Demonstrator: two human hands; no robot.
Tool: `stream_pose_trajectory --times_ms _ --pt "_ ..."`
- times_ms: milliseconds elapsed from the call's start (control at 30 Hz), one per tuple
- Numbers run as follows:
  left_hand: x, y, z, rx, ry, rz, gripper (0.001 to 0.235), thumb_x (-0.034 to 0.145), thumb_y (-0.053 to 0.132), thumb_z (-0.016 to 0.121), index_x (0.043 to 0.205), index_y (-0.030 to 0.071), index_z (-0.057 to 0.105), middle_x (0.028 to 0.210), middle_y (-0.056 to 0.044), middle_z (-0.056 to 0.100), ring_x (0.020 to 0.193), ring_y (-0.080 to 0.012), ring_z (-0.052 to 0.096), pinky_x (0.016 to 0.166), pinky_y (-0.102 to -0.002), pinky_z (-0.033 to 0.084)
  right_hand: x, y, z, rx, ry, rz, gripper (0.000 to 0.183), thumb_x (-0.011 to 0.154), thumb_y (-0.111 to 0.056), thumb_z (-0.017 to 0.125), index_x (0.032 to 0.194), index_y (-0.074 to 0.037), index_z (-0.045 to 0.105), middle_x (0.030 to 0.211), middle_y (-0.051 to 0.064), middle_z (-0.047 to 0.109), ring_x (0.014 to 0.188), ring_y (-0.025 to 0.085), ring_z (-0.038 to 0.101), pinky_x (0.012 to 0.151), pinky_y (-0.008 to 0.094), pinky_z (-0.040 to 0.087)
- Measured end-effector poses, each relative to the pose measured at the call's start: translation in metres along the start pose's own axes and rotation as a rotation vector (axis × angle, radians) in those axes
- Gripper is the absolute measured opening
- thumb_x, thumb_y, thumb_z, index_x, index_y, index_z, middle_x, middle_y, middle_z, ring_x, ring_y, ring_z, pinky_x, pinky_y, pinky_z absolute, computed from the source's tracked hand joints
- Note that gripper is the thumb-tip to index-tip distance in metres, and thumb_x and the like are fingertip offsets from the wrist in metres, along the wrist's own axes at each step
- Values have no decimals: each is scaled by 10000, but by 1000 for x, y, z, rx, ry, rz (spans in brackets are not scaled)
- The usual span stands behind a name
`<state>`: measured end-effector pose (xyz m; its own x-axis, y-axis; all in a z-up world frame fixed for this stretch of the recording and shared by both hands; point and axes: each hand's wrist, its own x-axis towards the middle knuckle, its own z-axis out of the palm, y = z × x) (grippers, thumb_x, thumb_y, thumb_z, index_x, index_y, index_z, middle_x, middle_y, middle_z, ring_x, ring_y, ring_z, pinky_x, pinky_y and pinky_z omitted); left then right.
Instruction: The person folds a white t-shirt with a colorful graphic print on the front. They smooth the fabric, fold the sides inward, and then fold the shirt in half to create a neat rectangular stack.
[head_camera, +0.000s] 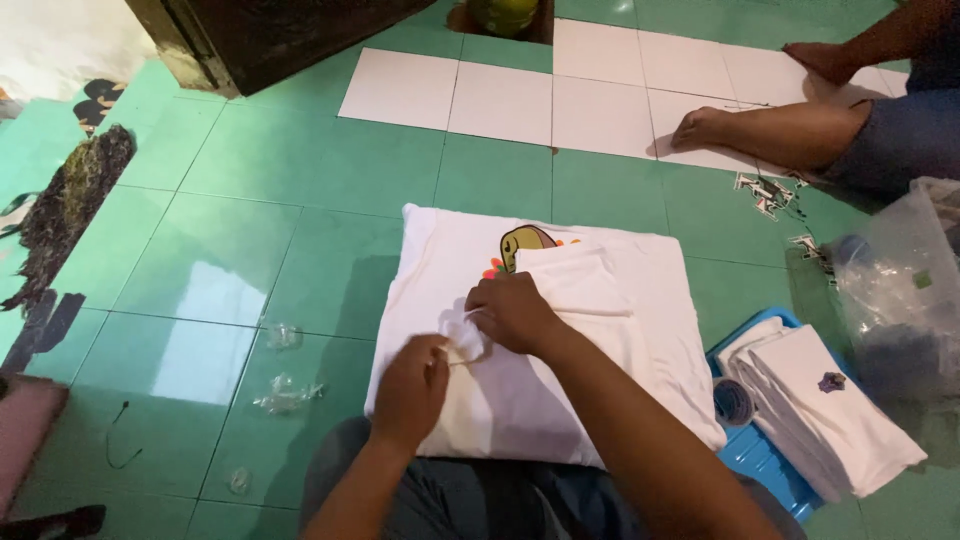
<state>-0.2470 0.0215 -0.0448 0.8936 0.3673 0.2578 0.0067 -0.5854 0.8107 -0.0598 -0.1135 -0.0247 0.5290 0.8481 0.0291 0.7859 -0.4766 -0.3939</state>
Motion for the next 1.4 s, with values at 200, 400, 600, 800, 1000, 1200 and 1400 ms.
stream_pose_trajectory --times_ms 200,400,600,800,1000,1200,1400 --pt "51 8 -17 179 -318 -345 319 934 304 658 1190 123 714 1094 -72 696 1038 -264 720 821 -410 596 -9 -7 -17 332 26 62 120 917 -191 700 1034 -196 728 991 52 784 1062 331 723 968 473 532" --pt "66 -15 -7 74 -344 -500 302 921 394 680 1120 177 743 1023 -44 750 998 -254 742 768 -401 596 -8 -22 -29 518 -126 26 133 947 -118 673 1077 -128 697 1036 148 786 1090 405 717 954 503 545" --pt "59 5 -17 -152 -257 -559 268 924 250 674 1105 62 737 946 -115 788 913 -249 725 773 -393 565 2 -23 -20 638 -151 73 123 962 -107 667 1082 -104 695 1037 169 784 1083 387 723 964 488 535" --pt "55 13 -21 -218 -196 -595 251 903 242 651 1082 92 743 932 -74 812 898 -205 717 781 -368 555 6 -26 -9 551 -120 133 150 943 -162 698 1093 -164 699 1079 116 789 1131 365 711 974 478 544" --pt "54 29 -21 -189 -220 -609 448 857 287 713 1243 62 678 1010 -118 796 967 -243 725 854 -385 558 11 -29 9 375 -59 124 167 904 -178 739 1055 -179 667 1029 97 778 1082 336 728 949 463 557" --pt "53 67 -28 25 -322 -612 557 899 396 647 1395 148 600 1162 -85 760 1146 -283 700 943 -429 573 -15 -38 -6 293 75 40 270 936 -167 683 1202 -209 663 1220 91 708 1195 364 655 1002 496 526" --pt "48 78 -19 211 -341 -522 677 894 500 669 1433 117 525 1334 -126 671 1212 -282 679 932 -437 601 -93 11 -20 410 478 304 201 894 -27 682 1088 -75 701 1065 176 731 1051 390 700 991 514 524"
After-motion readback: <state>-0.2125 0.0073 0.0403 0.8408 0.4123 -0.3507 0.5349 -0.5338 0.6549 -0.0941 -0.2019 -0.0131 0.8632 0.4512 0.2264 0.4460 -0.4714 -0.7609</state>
